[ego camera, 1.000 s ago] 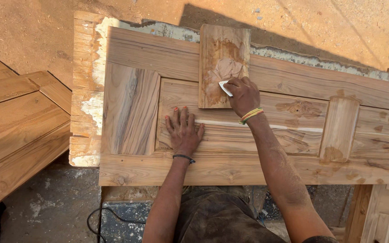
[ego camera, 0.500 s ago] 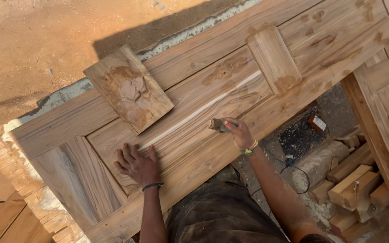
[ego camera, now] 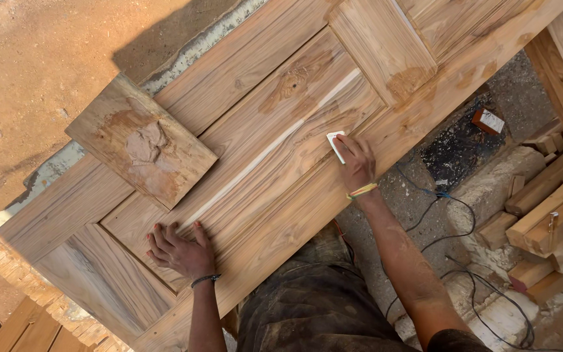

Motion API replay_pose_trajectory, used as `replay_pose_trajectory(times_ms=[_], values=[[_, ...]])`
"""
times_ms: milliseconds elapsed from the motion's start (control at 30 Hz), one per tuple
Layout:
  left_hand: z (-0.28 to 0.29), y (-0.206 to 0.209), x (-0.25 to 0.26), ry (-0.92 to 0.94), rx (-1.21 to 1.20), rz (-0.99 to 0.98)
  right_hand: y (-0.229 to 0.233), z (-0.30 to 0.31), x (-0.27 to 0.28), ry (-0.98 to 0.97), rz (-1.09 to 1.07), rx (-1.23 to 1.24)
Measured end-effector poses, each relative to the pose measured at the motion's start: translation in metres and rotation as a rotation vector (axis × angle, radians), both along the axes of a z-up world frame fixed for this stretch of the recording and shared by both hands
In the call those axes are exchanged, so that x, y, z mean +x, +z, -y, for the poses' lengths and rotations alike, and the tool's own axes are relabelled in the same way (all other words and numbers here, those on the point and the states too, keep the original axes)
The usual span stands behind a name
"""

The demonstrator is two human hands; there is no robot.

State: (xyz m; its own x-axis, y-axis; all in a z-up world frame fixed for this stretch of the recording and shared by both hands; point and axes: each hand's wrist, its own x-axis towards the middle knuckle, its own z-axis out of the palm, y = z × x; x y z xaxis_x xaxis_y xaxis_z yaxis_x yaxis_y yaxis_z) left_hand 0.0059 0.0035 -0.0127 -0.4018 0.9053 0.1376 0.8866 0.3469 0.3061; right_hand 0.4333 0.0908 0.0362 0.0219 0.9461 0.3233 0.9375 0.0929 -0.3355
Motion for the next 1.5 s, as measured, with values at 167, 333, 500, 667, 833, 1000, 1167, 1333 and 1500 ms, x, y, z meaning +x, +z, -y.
replay_pose_trajectory(times_ms=[167,333,500,667,833,1000,1167,1333,1500], values=[[-0.006,0.006,0.001,0.005,-0.01,0.002,-0.003,0.037,-0.07,0.056,0.07,-0.09],[0.0,0.004,0.0,0.015,-0.023,-0.022,0.025,0.035,-0.085,0.105,-0.164,-0.405],[-0.001,0.0,0.0,0.008,-0.037,-0.035,0.04,-0.034,0.007,-0.143,-0.128,-0.366],[-0.002,0.001,-0.001,0.011,-0.049,-0.026,0.026,-0.083,0.054,-0.25,0.016,-0.43],[-0.005,0.005,-0.004,-0.014,-0.017,-0.01,0.007,-0.058,0.025,-0.268,-0.001,-0.458],[-0.006,0.006,0.001,-0.007,-0.009,-0.008,0.004,-0.051,-0.014,-0.197,0.094,-0.454],[-0.008,0.009,0.003,-0.013,-0.028,-0.021,0.009,-0.028,-0.046,-0.189,0.019,-0.529],[-0.003,0.002,0.003,-0.013,-0.026,-0.03,0.018,0.002,-0.09,-0.068,-0.082,-0.65],[-0.003,0.001,0.001,-0.002,-0.055,-0.041,0.029,-0.017,-0.055,-0.237,-0.074,-0.789]])
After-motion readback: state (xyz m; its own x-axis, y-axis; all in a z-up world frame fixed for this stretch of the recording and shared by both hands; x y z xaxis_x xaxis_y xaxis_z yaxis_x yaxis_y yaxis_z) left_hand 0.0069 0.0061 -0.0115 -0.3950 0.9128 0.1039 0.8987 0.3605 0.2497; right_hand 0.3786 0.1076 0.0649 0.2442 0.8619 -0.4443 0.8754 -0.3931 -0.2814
